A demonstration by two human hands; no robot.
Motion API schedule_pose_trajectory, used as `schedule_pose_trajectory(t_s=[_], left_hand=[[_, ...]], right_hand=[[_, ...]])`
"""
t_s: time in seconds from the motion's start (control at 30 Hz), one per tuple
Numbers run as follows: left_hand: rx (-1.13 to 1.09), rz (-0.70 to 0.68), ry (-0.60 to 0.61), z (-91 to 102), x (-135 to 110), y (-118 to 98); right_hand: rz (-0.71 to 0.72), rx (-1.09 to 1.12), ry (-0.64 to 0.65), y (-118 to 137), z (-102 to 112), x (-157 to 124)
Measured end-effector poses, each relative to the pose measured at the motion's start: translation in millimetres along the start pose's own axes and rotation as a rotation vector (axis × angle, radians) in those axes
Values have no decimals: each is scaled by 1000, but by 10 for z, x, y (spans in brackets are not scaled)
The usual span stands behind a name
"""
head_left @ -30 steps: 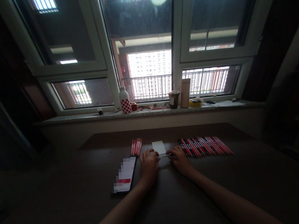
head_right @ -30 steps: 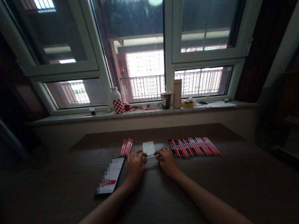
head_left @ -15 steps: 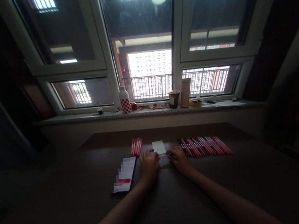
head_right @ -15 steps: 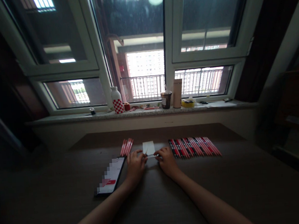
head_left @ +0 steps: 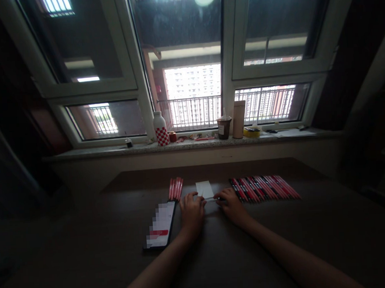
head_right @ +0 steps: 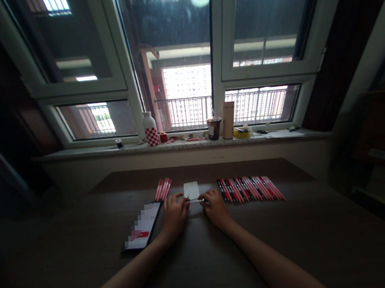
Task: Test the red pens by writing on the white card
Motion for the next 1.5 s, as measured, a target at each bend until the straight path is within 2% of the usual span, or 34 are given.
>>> schedule_pose_trajectory(t_s=[1.5], left_hand=[[-14,7,0,-16,5,28]], right_hand=[[11,23,16,-2,-34,3]])
Point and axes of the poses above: each hand's wrist, its own x-axis towards the middle knuckle, its own z-axis out of the back of the hand, y = z × x, the point moved 10 cm from there along x, towards the middle knuckle, and after that the axes turned 10 degrees about -x, right-handed, at the moved point
